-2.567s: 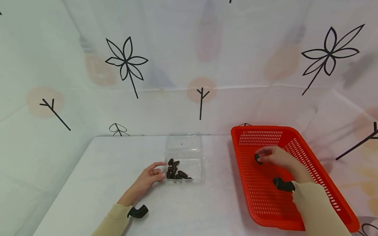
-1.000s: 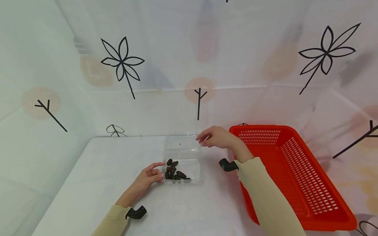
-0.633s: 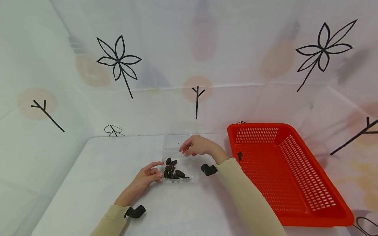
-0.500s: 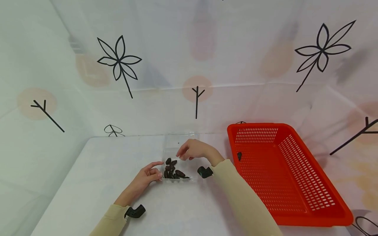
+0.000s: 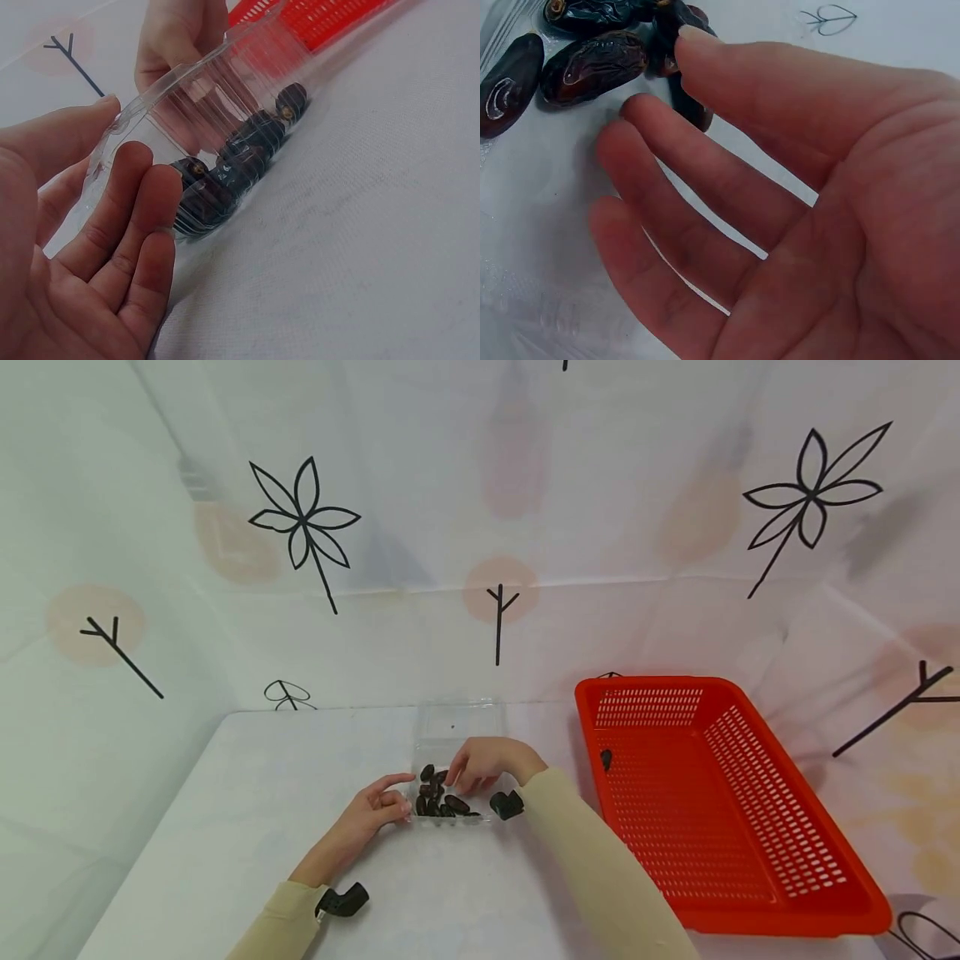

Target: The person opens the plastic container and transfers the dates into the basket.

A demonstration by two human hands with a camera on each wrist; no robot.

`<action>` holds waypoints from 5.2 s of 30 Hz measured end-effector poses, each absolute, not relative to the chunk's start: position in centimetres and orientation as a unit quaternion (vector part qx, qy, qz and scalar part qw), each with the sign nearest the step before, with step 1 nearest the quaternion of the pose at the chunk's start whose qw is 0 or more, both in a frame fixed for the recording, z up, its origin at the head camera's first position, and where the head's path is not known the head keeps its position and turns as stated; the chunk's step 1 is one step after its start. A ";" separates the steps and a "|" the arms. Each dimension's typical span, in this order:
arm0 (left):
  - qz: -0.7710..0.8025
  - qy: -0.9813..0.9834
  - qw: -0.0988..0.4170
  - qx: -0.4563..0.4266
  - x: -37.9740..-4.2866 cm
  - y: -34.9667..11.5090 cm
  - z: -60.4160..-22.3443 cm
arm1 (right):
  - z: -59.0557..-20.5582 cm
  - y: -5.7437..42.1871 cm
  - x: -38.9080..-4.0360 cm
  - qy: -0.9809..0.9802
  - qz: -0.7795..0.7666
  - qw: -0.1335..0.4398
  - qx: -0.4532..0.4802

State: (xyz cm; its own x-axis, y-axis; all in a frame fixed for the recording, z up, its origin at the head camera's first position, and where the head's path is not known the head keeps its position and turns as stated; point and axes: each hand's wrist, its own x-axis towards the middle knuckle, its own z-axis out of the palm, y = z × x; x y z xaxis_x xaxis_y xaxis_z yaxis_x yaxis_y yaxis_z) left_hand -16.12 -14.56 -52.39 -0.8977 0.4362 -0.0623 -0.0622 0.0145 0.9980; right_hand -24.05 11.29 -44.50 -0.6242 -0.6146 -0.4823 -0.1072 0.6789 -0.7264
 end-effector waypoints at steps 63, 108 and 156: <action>0.693 0.685 0.184 0.131 -15.8 -14.6 -52.7 | -35.2 22.2 -24.1 0.850 -0.429 0.221 -0.209; 0.685 0.696 0.180 0.120 -16.0 -14.3 -52.2 | -43.5 41.6 -19.2 0.890 -0.415 0.176 -0.071; 0.676 0.706 0.182 0.113 -15.8 -14.6 -52.3 | -38.3 20.3 -24.3 0.839 -0.413 0.254 -0.246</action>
